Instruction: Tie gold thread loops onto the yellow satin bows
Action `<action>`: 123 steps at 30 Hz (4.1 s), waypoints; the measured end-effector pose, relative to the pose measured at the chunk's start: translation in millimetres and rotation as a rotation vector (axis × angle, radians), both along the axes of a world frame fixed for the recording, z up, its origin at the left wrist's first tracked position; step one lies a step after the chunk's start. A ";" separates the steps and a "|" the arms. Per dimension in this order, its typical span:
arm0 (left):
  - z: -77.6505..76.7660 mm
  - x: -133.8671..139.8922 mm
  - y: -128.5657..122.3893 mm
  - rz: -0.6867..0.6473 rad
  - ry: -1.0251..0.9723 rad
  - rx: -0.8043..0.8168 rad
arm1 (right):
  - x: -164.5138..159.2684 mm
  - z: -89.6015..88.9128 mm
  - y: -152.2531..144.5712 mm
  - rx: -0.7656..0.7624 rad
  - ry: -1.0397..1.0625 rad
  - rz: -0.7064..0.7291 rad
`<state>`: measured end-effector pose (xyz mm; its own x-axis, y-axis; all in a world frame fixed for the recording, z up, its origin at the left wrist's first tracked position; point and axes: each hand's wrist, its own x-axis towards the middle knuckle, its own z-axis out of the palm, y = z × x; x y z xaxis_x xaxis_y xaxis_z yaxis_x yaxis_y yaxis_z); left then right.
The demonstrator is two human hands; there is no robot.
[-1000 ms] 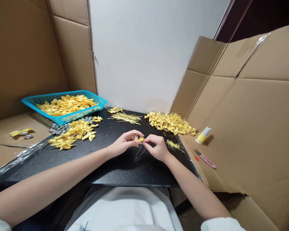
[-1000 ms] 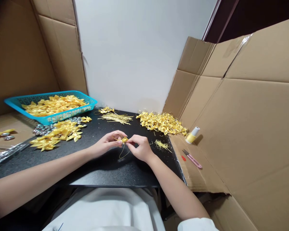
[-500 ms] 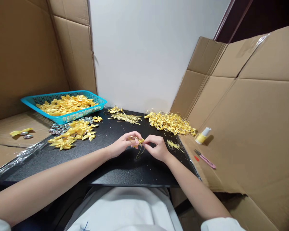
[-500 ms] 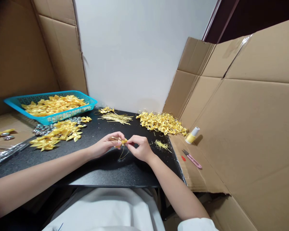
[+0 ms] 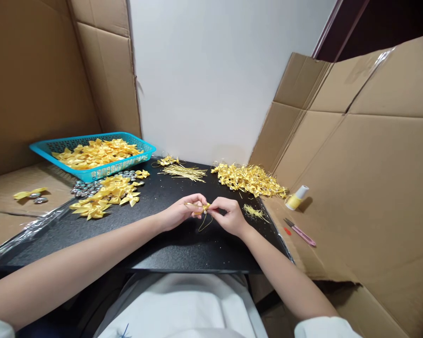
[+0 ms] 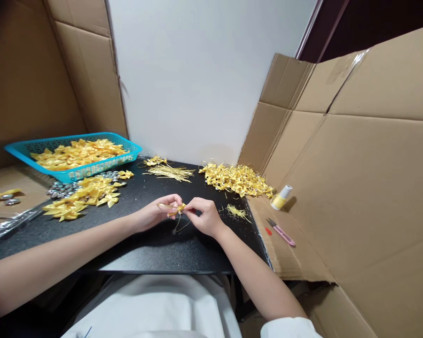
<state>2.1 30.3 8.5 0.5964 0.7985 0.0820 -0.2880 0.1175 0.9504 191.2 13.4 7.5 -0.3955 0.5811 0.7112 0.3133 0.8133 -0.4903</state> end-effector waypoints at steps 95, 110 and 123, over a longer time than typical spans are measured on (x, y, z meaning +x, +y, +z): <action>-12.2 -17.6 32.1 0.192 0.690 0.573 | -3.0 -21.2 30.1 -0.497 0.138 -0.205; 3.8 -18.5 19.0 0.243 0.849 0.904 | -7.3 -30.7 30.7 -0.606 0.180 -0.144; -2.1 -19.4 26.1 0.301 0.890 1.027 | -6.3 -22.4 23.8 -0.472 0.027 -0.233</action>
